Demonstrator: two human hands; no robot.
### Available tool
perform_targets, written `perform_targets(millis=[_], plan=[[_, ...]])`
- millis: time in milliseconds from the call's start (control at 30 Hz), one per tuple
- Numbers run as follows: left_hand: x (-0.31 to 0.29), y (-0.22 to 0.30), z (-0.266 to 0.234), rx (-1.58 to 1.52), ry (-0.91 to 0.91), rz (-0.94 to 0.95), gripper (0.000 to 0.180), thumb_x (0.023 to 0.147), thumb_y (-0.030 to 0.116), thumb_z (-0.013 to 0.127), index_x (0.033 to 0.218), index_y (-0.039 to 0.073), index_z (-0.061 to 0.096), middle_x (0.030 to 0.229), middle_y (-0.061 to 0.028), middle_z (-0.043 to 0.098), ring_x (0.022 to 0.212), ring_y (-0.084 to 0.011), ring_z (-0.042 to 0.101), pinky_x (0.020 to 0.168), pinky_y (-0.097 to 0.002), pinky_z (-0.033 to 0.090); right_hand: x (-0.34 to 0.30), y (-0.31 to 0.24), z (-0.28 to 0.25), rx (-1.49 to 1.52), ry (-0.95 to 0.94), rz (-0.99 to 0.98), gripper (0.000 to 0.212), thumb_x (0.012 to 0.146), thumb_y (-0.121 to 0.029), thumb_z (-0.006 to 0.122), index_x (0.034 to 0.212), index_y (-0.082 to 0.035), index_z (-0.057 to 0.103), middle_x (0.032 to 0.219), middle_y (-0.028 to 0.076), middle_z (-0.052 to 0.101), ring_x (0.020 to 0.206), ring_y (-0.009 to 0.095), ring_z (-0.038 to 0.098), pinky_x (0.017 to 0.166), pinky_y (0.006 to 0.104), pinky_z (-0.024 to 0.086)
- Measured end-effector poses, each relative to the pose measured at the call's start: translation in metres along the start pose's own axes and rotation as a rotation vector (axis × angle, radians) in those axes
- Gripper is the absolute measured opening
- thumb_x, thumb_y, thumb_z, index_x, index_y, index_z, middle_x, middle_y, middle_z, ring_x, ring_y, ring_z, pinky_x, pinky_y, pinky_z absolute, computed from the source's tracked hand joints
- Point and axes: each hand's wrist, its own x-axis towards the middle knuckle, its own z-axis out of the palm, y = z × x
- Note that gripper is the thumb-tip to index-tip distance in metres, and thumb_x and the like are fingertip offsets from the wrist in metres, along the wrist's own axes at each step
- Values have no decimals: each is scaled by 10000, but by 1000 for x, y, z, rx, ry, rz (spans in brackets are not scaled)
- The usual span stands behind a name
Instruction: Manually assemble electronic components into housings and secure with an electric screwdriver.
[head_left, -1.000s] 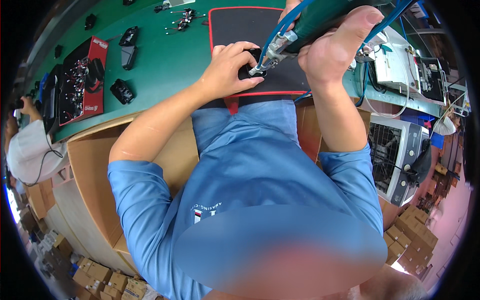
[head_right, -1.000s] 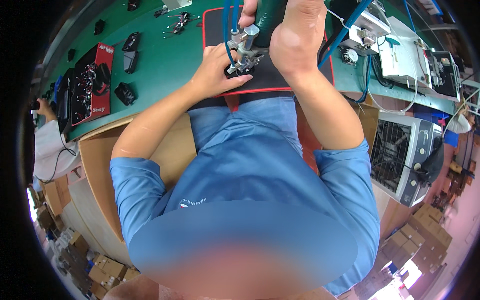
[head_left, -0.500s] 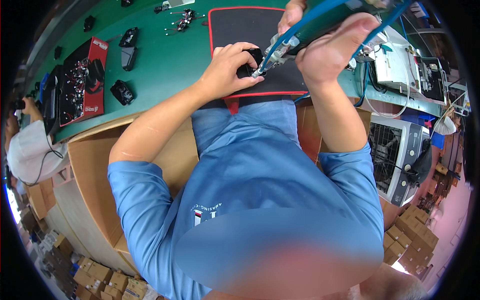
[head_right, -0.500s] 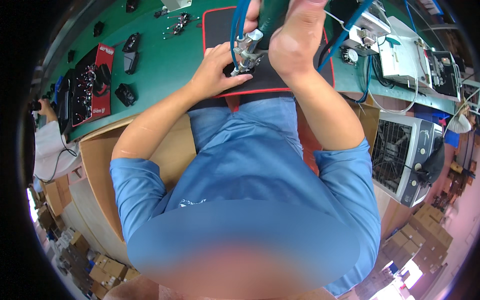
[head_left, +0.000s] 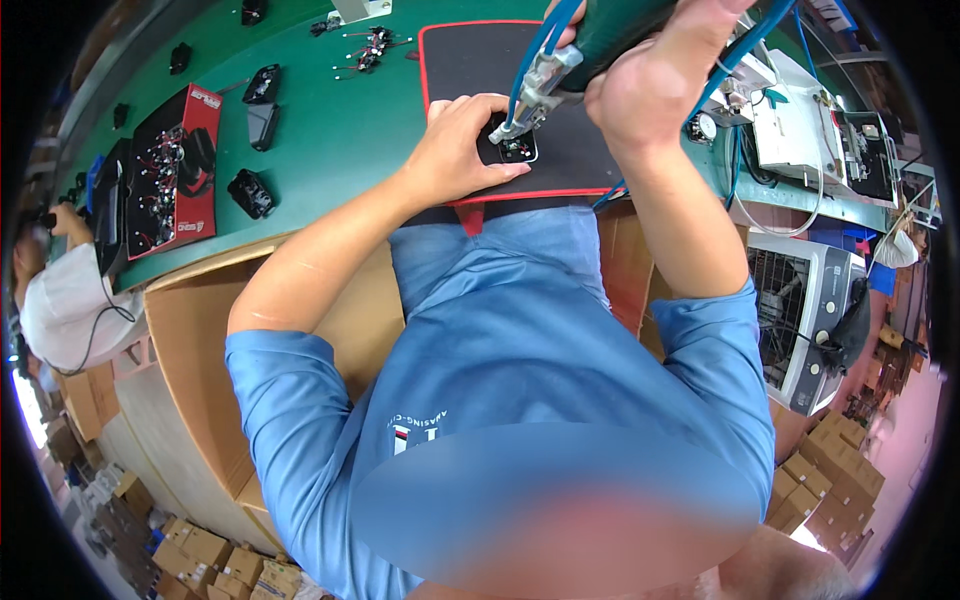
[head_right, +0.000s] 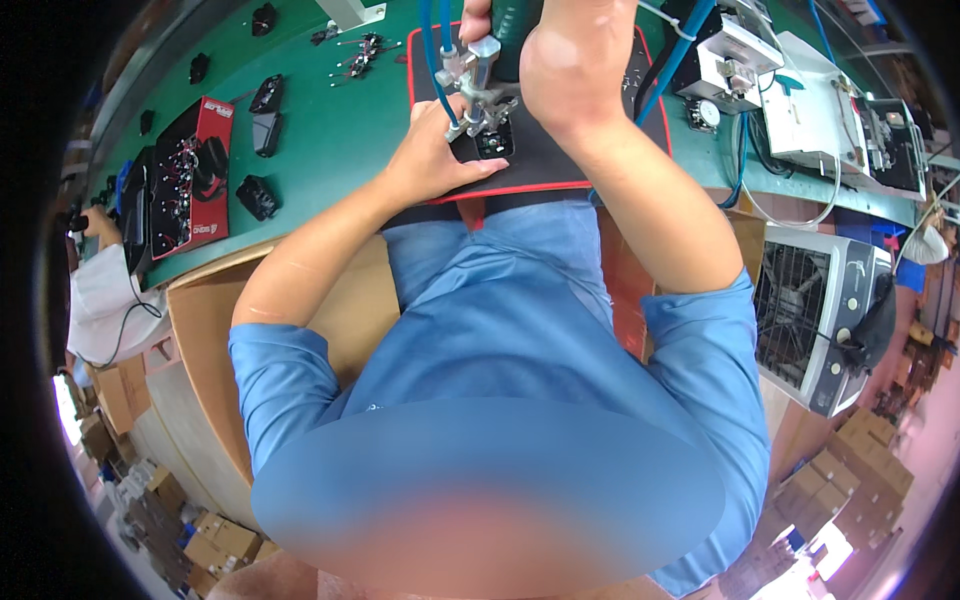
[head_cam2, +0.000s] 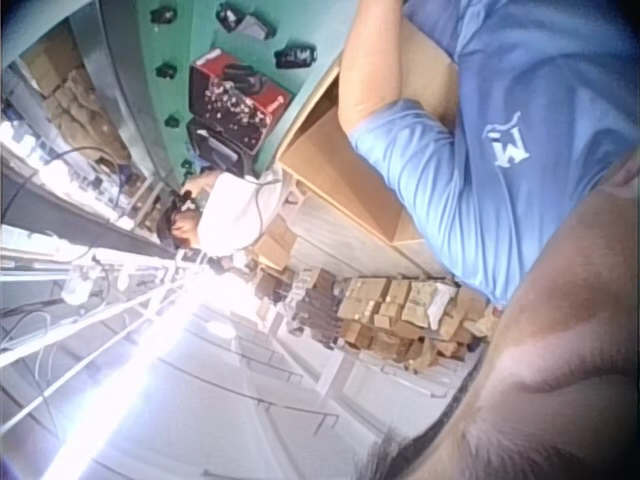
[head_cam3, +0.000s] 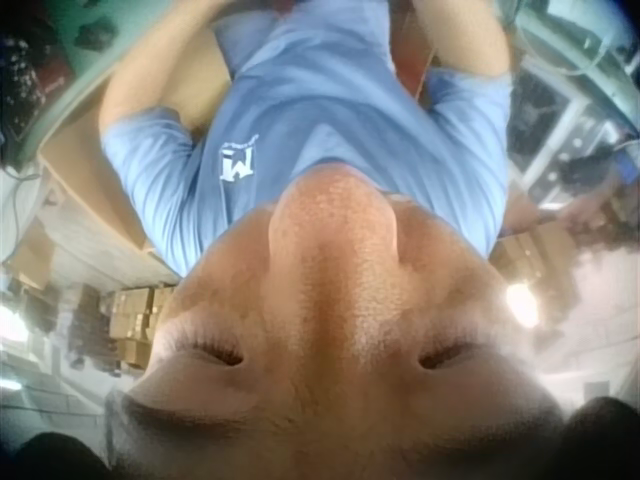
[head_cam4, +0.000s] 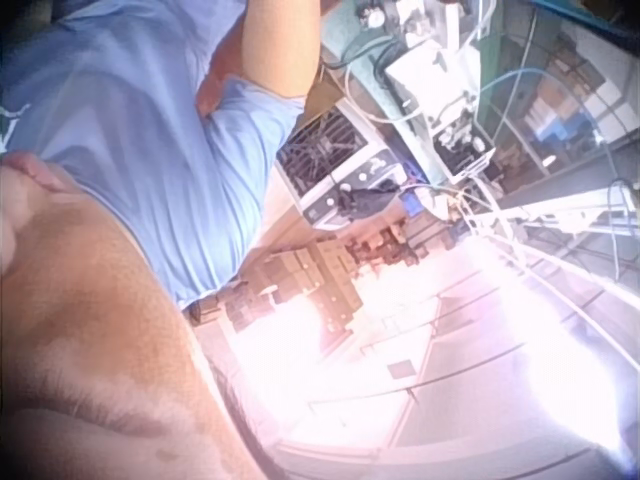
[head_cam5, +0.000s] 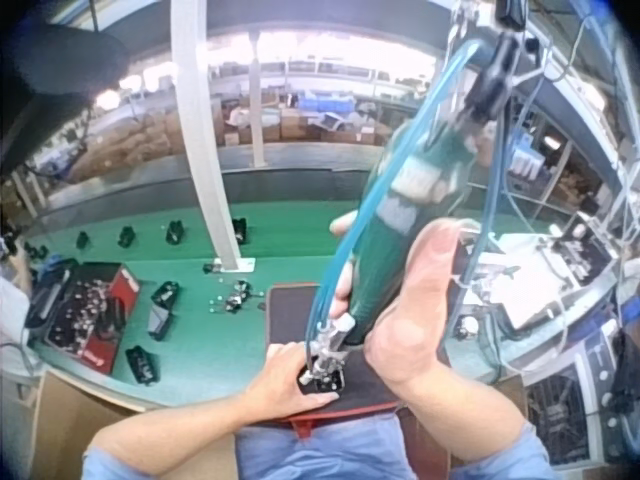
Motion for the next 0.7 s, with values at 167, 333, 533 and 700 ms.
perform_targets(millis=[167,333,533,700], plan=[[-1,-5,3,15,-10,15,682,699,318,929,1258,110,599,1153,-41,668,1052,-258,615,925,-390,373,-7,17,-7,-10,-34,27,964,969,-837,204,1164,16,607,667,37,589,555,128,552,526,253,454],[-2,-6,3,-9,13,50,701,692,318,934,1268,105,597,1118,-61,671,1030,-266,616,915,-395,379,-10,19,-9,34,-47,85,991,948,-861,211,1188,23,589,688,39,591,569,127,555,534,250,450],[0,-5,2,-16,3,19,712,690,339,937,1268,96,600,1141,-66,673,1046,-282,617,913,-399,386,-8,68,-26,35,-35,-124,949,948,-854,280,1170,15,588,747,37,604,598,127,567,539,247,453],[0,-9,2,-2,6,40,711,696,340,932,1271,89,600,1185,-78,654,1081,-290,604,919,-400,390,-2,44,-18,-20,-67,-2,915,954,-840,309,1129,7,607,756,33,611,591,122,578,532,242,466]])
